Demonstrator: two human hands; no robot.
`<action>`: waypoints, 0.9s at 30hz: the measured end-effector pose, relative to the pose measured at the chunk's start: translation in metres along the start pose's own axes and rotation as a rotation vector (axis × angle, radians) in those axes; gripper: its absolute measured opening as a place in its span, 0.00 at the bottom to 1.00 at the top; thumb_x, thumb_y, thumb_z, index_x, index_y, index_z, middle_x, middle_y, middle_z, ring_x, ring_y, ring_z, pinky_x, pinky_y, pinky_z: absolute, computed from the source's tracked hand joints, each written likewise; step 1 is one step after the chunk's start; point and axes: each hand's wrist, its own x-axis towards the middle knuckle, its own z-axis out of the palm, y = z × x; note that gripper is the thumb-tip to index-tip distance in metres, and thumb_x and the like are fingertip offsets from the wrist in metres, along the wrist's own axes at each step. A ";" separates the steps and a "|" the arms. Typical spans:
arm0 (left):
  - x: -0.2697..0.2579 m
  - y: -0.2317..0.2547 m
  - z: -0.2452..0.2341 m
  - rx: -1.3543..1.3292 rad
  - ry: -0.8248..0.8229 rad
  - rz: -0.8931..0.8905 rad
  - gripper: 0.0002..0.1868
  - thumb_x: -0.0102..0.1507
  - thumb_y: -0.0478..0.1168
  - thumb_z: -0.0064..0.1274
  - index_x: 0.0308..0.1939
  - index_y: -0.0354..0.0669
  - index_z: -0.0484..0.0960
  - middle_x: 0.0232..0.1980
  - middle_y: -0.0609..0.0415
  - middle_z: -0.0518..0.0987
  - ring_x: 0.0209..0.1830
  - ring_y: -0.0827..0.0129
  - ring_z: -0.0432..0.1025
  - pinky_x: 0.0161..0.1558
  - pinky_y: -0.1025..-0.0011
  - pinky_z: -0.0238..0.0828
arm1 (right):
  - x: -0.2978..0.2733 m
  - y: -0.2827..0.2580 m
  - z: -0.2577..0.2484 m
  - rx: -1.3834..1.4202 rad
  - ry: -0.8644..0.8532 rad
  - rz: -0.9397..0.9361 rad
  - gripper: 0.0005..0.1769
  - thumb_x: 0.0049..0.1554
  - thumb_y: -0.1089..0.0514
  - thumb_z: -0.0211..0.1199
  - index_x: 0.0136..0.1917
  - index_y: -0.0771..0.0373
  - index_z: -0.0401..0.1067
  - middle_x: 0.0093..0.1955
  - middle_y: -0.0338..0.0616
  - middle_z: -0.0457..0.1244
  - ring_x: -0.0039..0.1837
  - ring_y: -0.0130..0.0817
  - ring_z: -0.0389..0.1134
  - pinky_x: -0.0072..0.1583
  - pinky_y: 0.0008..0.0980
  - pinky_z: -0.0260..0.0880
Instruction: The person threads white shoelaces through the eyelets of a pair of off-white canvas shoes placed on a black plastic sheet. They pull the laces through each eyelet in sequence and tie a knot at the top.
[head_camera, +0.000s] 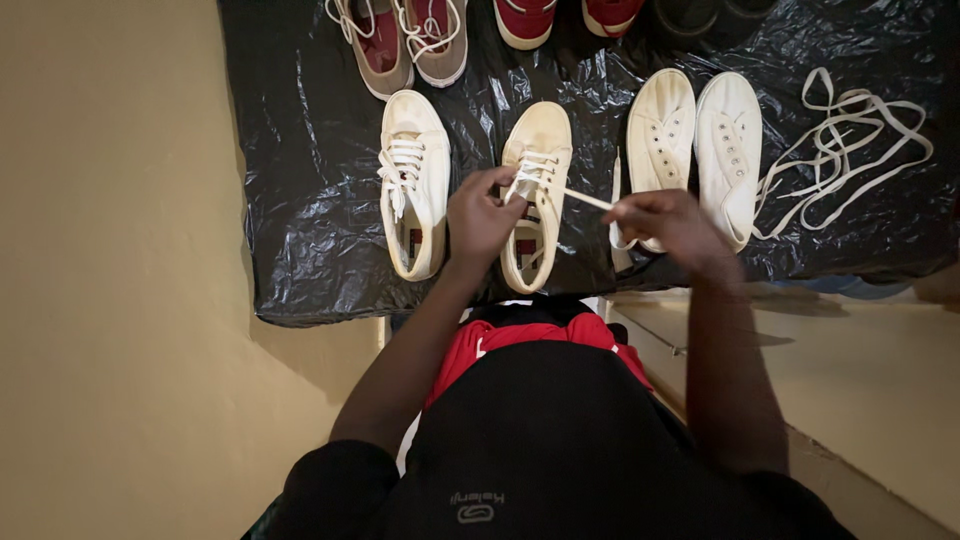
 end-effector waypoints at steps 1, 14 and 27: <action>0.001 -0.002 0.000 -0.019 0.001 0.011 0.20 0.55 0.38 0.62 0.52 0.38 0.84 0.48 0.49 0.84 0.30 0.76 0.78 0.32 0.74 0.77 | -0.002 0.007 -0.012 -0.005 0.001 -0.058 0.19 0.67 0.49 0.56 0.53 0.65 0.80 0.43 0.45 0.70 0.45 0.34 0.68 0.54 0.40 0.71; 0.008 -0.012 0.001 0.025 -0.139 -0.154 0.21 0.57 0.39 0.62 0.54 0.38 0.82 0.49 0.49 0.84 0.36 0.71 0.78 0.42 0.73 0.75 | 0.005 0.058 -0.092 1.260 -0.325 -0.966 0.13 0.74 0.54 0.56 0.57 0.62 0.78 0.49 0.45 0.74 0.53 0.29 0.76 0.67 0.41 0.70; 0.058 0.077 0.018 -0.439 -0.766 0.134 0.35 0.73 0.64 0.37 0.73 0.42 0.68 0.62 0.48 0.80 0.65 0.61 0.74 0.66 0.62 0.71 | 0.002 -0.043 -0.031 0.885 -0.337 -0.724 0.13 0.72 0.56 0.59 0.55 0.70 0.74 0.43 0.49 0.69 0.44 0.33 0.72 0.52 0.37 0.75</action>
